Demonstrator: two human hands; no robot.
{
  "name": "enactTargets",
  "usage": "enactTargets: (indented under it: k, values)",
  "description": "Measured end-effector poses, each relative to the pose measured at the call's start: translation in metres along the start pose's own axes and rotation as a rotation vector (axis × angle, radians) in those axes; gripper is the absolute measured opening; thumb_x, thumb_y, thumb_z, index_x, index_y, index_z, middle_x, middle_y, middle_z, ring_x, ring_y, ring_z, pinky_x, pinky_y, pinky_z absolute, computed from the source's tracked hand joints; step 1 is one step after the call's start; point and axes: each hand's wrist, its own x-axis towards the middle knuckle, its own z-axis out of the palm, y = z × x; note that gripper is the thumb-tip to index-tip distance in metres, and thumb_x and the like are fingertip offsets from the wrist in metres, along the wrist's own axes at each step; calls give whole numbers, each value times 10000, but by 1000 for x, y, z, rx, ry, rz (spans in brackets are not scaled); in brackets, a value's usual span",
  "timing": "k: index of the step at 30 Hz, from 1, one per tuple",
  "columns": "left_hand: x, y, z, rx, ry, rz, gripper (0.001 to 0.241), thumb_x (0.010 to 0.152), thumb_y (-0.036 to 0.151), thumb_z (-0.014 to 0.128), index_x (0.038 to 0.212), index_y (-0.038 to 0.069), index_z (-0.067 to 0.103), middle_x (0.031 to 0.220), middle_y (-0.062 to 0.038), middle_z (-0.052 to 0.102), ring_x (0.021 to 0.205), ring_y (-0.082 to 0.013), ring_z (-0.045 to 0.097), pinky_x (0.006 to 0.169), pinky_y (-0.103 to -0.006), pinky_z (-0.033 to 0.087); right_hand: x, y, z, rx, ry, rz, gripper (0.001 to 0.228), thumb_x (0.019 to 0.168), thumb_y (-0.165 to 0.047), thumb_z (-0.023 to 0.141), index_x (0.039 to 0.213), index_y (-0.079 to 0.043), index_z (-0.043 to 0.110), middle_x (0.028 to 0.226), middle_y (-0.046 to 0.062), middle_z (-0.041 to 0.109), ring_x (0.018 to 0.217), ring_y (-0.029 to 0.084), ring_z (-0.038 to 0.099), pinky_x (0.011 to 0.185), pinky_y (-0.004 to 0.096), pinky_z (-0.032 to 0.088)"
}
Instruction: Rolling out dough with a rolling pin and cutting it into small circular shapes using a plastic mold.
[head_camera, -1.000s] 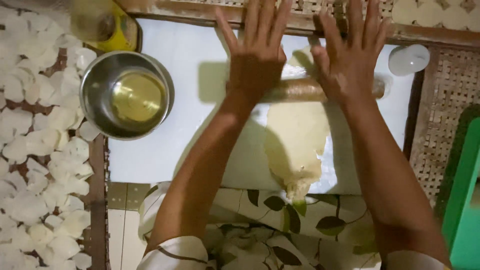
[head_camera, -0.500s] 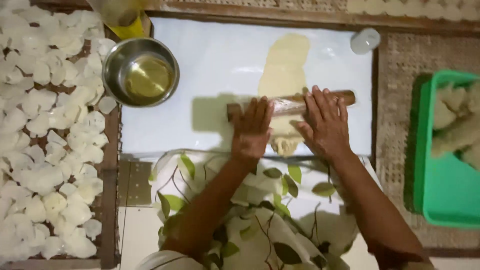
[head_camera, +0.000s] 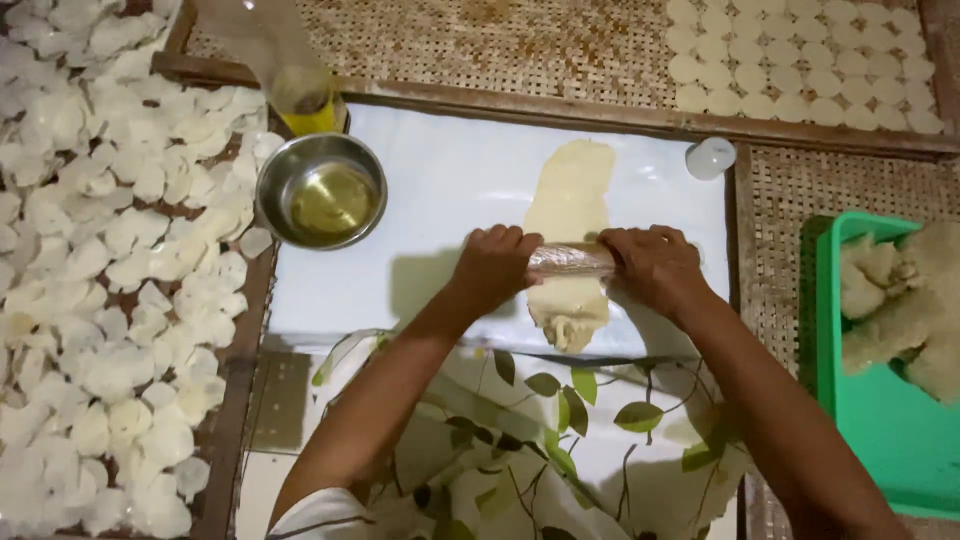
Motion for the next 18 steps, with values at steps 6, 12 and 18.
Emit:
enactTargets:
  k: [6, 12, 18]
  values:
    - [61, -30, -28, 51, 279, 54, 756, 649, 401, 929, 1324, 244, 625, 947, 0, 543, 864, -201, 567, 789, -364, 448, 61, 41, 31, 21, 449, -74, 695, 721, -430, 828, 1365, -308, 600, 1194, 23, 624, 1097, 329, 660, 896, 512, 539]
    - [41, -19, 9, 40, 219, -40, 516, 931, 521, 677, 1312, 177, 613, 1121, -101, 604, 1000, -262, 627, 869, -431, 486, 56, 3, 22, 334, 352, 20, 693, 996, -664, 402, 1436, -142, 519, 1550, 163, 501, 1482, 382, 406, 1186, 579, 249]
    - [76, -35, 29, 211, 224, -178, 566, 921, 478, 584, 1383, 154, 615, 1181, -76, 637, 886, -219, 640, 651, -384, 502, 98, -3, 29, -2, 720, 55, 369, 1167, -337, 395, 1007, -136, 660, 1570, 48, 601, 1457, 323, 487, 1157, 543, 252]
